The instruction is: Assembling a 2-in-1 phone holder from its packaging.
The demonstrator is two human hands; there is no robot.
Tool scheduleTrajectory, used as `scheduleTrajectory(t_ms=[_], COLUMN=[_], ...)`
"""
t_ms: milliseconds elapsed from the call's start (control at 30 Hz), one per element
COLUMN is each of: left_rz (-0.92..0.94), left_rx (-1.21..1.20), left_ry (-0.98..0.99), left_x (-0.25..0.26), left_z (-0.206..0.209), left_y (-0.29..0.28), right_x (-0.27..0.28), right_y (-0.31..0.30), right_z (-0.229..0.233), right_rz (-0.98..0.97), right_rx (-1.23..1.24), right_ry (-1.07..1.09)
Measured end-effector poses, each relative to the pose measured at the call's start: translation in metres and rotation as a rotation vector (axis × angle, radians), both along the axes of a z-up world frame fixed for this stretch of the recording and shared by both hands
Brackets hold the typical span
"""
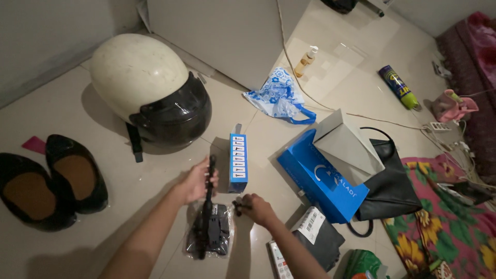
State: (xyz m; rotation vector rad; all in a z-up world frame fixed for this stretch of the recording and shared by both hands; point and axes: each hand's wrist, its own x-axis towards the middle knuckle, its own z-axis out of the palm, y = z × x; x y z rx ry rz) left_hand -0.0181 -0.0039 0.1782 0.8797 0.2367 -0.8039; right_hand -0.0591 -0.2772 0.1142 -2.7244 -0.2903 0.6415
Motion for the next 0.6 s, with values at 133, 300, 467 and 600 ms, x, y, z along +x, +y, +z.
scheduleTrajectory(t_ms=[133, 300, 467, 600], left_rz=[0.088, 0.101, 0.069, 0.007], left_rx=[0.014, 0.000, -0.142, -0.214], left_ry=[0.004, 0.014, -0.023, -0.108], left_x=[0.010, 0.013, 0.016, 0.018], left_z=[0.008, 0.022, 0.012, 0.019], left_y=[0.001, 0.005, 0.005, -0.001], right_x=[-0.006, -0.009, -0.004, 0.002], right_y=[0.017, 0.017, 0.014, 0.000], right_z=[-0.001, -0.027, -0.023, -0.007], right_rz=[-0.081, -0.012, -0.083, -0.250], right_rx=[-0.032, -0.004, 0.098, 0.247], right_ry=[-0.035, -0.209, -0.182, -0.218])
